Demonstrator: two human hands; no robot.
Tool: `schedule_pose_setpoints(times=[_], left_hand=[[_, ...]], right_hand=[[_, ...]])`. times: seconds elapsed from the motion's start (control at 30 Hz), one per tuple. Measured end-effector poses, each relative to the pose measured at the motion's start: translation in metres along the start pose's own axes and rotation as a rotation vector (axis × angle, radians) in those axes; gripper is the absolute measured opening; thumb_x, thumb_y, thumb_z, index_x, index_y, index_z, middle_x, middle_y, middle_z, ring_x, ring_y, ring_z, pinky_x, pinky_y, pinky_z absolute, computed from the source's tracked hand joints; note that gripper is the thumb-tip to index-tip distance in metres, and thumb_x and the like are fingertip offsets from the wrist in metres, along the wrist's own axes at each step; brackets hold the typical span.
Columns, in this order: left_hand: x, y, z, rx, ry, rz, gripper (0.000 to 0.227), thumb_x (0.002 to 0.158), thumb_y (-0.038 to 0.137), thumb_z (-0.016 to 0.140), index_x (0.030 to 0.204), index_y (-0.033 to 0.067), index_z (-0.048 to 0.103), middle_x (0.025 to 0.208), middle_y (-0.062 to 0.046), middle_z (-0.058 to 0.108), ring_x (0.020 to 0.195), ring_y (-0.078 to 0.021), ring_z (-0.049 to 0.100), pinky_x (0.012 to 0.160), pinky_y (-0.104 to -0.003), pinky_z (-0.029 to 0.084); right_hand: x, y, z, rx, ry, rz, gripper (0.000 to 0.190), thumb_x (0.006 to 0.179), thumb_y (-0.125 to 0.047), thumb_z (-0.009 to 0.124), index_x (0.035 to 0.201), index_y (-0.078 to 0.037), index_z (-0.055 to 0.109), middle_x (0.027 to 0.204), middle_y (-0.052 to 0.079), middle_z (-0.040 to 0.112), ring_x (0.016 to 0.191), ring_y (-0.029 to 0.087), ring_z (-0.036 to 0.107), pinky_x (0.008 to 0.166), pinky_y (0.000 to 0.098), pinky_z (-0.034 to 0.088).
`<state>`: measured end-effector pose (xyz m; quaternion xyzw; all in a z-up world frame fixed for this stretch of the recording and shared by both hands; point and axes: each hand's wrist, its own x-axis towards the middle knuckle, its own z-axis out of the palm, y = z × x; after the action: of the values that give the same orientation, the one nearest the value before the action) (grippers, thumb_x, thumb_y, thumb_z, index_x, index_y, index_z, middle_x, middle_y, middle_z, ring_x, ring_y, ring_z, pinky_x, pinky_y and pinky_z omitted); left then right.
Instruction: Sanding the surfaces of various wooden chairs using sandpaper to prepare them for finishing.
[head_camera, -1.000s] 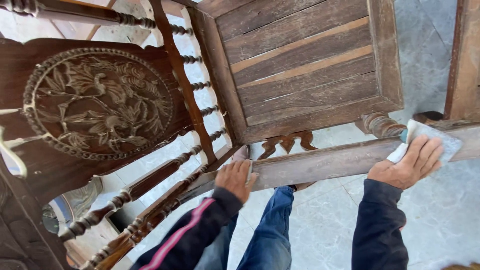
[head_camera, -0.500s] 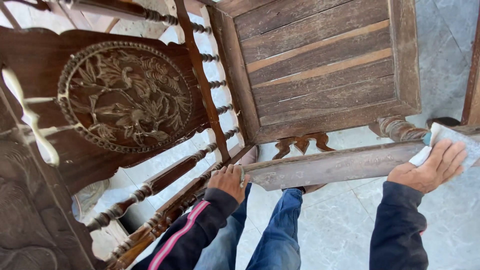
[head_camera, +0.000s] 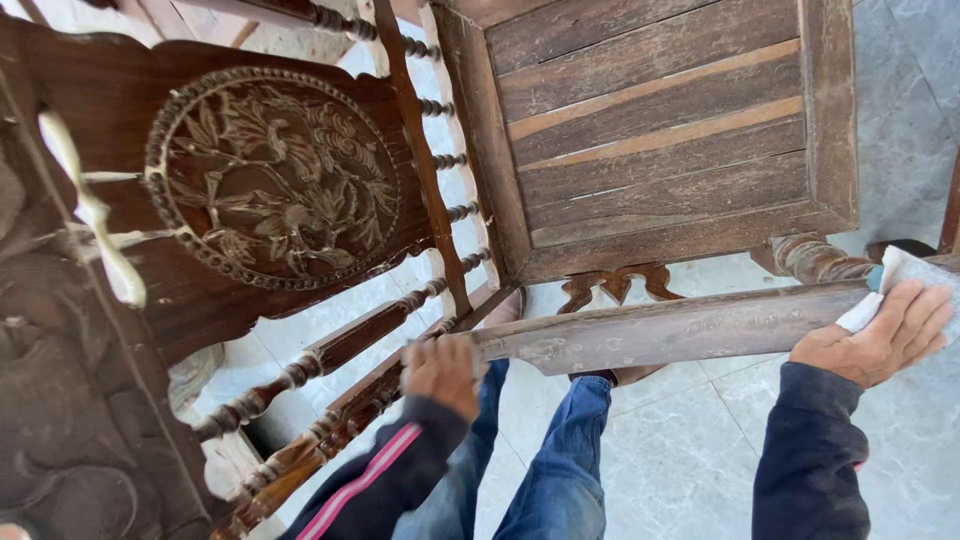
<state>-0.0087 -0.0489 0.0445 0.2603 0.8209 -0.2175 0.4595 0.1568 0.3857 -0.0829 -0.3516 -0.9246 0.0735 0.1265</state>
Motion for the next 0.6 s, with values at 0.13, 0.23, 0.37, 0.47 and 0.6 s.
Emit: schedule_pose_setpoints(times=[0.13, 0.23, 0.37, 0.47, 0.6], left_hand=[[-0.017, 0.000, 0.024, -0.068, 0.517, -0.016, 0.055, 0.093, 0.045, 0.053, 0.121, -0.0021, 0.054, 0.101, -0.016, 0.057, 0.098, -0.0331, 0.056, 0.096, -0.052, 0.043], [0.040, 0.050, 0.018, -0.271, 0.357, -0.037, 0.055, 0.092, 0.045, 0.050, 0.123, -0.0005, 0.055, 0.112, -0.020, 0.057, 0.101, -0.0356, 0.056, 0.091, -0.051, 0.043], [0.085, 0.095, 0.008, -0.441, 0.302, 0.104, 0.049, 0.108, 0.049, 0.044, 0.118, 0.0035, 0.059, 0.112, -0.019, 0.063, 0.110, -0.0368, 0.058, 0.103, -0.053, 0.041], [0.055, 0.032, 0.025, -0.533, 0.286, 0.117, 0.041, 0.101, 0.041, 0.049, 0.118, 0.0060, 0.062, 0.112, -0.017, 0.066, 0.105, -0.0339, 0.063, 0.095, -0.050, 0.048], [0.032, -0.020, 0.047, -0.284, 0.548, 0.185, 0.039, 0.099, 0.041, 0.055, 0.116, 0.0064, 0.062, 0.104, -0.014, 0.069, 0.093, -0.0328, 0.066, 0.086, -0.052, 0.052]], right_hand=[[0.000, -0.004, -0.003, 0.022, -0.006, -0.014, 0.051, 0.110, 0.005, 0.046, 0.160, 0.012, 0.049, 0.173, 0.030, 0.040, 0.163, 0.045, 0.028, 0.131, 0.0603, 0.013], [0.003, -0.007, -0.003, 0.024, 0.006, 0.009, 0.056, 0.105, 0.007, 0.043, 0.161, 0.010, 0.049, 0.175, 0.028, 0.040, 0.164, 0.045, 0.029, 0.132, 0.0603, 0.013], [0.008, -0.017, -0.008, 0.055, 0.020, 0.034, 0.052, 0.111, 0.000, 0.049, 0.162, 0.009, 0.050, 0.170, 0.029, 0.040, 0.161, 0.046, 0.030, 0.130, 0.0612, 0.016], [0.013, -0.021, -0.010, 0.079, 0.027, 0.021, 0.054, 0.107, 0.000, 0.049, 0.161, 0.008, 0.050, 0.169, 0.029, 0.040, 0.160, 0.046, 0.031, 0.130, 0.0613, 0.017], [0.014, -0.029, -0.017, 0.131, 0.032, 0.059, 0.061, 0.098, 0.000, 0.047, 0.157, 0.010, 0.048, 0.167, 0.031, 0.038, 0.158, 0.048, 0.029, 0.128, 0.0617, 0.016]])
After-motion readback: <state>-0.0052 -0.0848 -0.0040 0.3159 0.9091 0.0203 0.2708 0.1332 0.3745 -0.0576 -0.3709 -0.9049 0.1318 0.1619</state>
